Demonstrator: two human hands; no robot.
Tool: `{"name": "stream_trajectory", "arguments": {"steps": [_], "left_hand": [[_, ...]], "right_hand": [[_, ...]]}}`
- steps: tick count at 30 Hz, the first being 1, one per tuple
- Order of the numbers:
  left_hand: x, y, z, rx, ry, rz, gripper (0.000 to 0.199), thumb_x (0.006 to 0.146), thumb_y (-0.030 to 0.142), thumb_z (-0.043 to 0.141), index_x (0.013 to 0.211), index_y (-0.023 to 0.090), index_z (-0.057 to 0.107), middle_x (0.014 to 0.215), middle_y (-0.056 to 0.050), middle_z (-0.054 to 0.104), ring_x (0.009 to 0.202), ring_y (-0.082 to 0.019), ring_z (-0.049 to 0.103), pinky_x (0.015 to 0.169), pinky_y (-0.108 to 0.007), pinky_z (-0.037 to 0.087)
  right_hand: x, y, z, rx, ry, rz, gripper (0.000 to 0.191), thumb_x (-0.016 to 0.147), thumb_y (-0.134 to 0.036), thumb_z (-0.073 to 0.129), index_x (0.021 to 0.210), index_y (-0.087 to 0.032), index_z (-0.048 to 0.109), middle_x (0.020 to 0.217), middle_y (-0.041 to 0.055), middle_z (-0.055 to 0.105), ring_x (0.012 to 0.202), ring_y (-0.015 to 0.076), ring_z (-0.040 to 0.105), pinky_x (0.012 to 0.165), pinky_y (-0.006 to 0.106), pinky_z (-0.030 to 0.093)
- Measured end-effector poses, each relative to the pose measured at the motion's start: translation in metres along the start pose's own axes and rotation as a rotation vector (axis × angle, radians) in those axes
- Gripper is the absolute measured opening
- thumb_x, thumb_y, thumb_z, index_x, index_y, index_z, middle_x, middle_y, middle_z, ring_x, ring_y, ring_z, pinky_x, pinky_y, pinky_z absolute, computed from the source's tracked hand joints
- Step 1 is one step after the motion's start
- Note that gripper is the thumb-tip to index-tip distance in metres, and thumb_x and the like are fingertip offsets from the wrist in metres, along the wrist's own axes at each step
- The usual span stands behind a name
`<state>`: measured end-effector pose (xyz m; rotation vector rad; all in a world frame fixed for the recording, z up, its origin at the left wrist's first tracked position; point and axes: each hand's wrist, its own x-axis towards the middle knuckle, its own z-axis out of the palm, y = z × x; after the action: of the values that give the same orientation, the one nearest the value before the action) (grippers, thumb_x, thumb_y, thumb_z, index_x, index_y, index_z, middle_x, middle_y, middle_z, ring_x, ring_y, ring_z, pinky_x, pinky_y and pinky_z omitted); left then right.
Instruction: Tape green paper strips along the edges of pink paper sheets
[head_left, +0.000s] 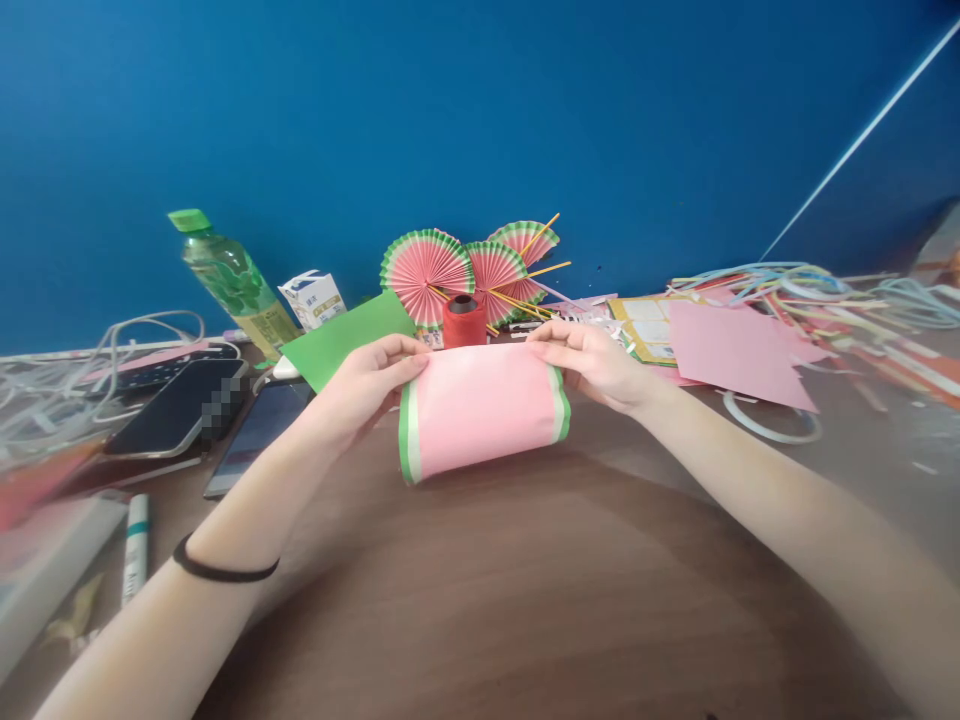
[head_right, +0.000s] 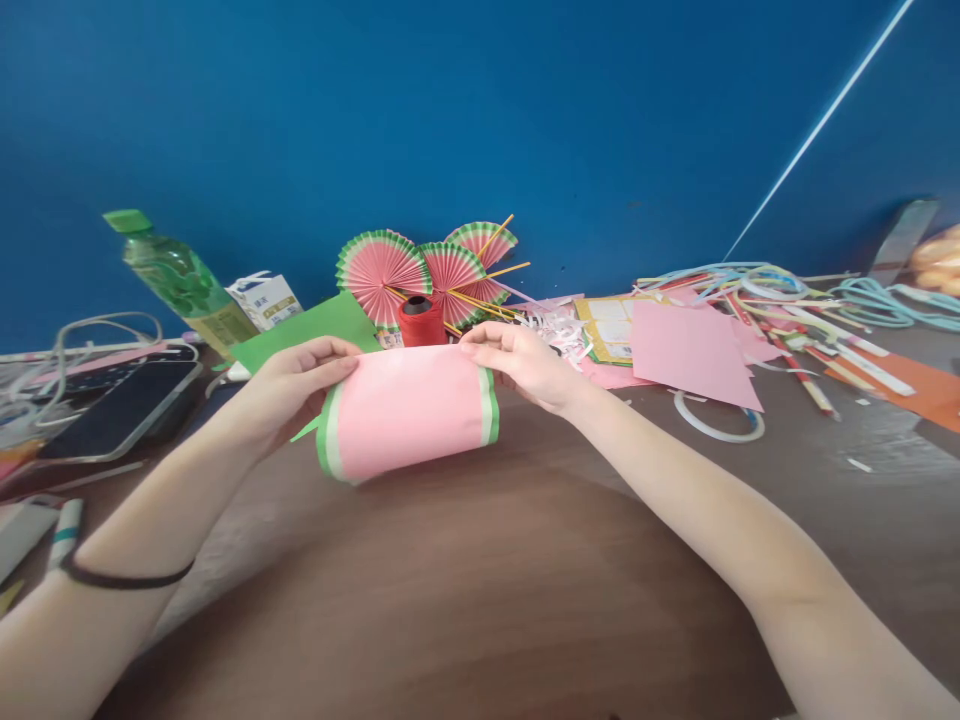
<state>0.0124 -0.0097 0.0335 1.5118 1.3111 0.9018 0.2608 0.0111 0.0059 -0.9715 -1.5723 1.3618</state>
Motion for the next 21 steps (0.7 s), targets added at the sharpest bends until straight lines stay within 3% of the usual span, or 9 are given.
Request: {"name": "stream_trajectory", "arguments": {"steps": [5, 9, 13, 16, 21], "left_hand": [[0.003, -0.004, 0.002, -0.222, -0.07, -0.1, 0.031, 0.062, 0.035, 0.068, 0.082, 0.015, 0.055, 0.072, -0.001, 0.059, 0.062, -0.012, 0.056, 0.057, -0.024, 0.045], [0.008, -0.013, 0.001, -0.143, -0.024, -0.043, 0.031, 0.062, 0.039, 0.067, 0.08, 0.016, 0.057, 0.069, 0.0, 0.059, 0.06, -0.011, 0.055, 0.056, -0.022, 0.044], [0.013, -0.025, -0.002, 0.298, -0.035, 0.074, 0.026, 0.071, 0.04, 0.057, 0.081, 0.017, 0.06, 0.076, -0.001, 0.062, 0.07, -0.015, 0.058, 0.06, -0.025, 0.046], [0.015, -0.032, -0.002, 0.613, -0.084, 0.163, 0.019, 0.072, 0.035, 0.052, 0.075, 0.018, 0.061, 0.081, -0.002, 0.064, 0.078, -0.018, 0.059, 0.071, -0.029, 0.046], [0.015, -0.038, 0.001, 0.829, -0.112, 0.229, 0.017, 0.073, 0.027, 0.047, 0.071, 0.019, 0.061, 0.077, -0.003, 0.064, 0.075, -0.018, 0.059, 0.07, -0.03, 0.046]], "right_hand": [[0.002, 0.001, 0.002, 0.226, 0.002, 0.146, 0.027, 0.066, -0.032, 0.071, 0.083, -0.017, 0.057, 0.071, -0.0019, 0.056, 0.06, 0.0084, 0.05, 0.055, 0.022, 0.04], [0.005, 0.009, 0.001, 0.245, 0.007, 0.162, 0.029, 0.062, -0.031, 0.073, 0.082, -0.017, 0.058, 0.07, -0.0028, 0.057, 0.059, 0.0079, 0.05, 0.056, 0.021, 0.04], [0.008, 0.021, -0.001, -0.045, 0.003, 0.125, 0.025, 0.065, -0.032, 0.069, 0.081, -0.016, 0.059, 0.068, -0.0031, 0.057, 0.06, 0.0084, 0.05, 0.057, 0.022, 0.037], [0.011, 0.03, -0.002, -0.322, -0.069, 0.057, 0.018, 0.07, -0.031, 0.063, 0.077, -0.015, 0.059, 0.067, -0.0017, 0.059, 0.065, 0.011, 0.052, 0.065, 0.026, 0.039], [0.013, 0.039, -0.002, -0.668, -0.131, -0.123, 0.009, 0.075, -0.023, 0.059, 0.076, -0.015, 0.063, 0.084, 0.0034, 0.062, 0.08, 0.0152, 0.056, 0.076, 0.029, 0.04]]}}
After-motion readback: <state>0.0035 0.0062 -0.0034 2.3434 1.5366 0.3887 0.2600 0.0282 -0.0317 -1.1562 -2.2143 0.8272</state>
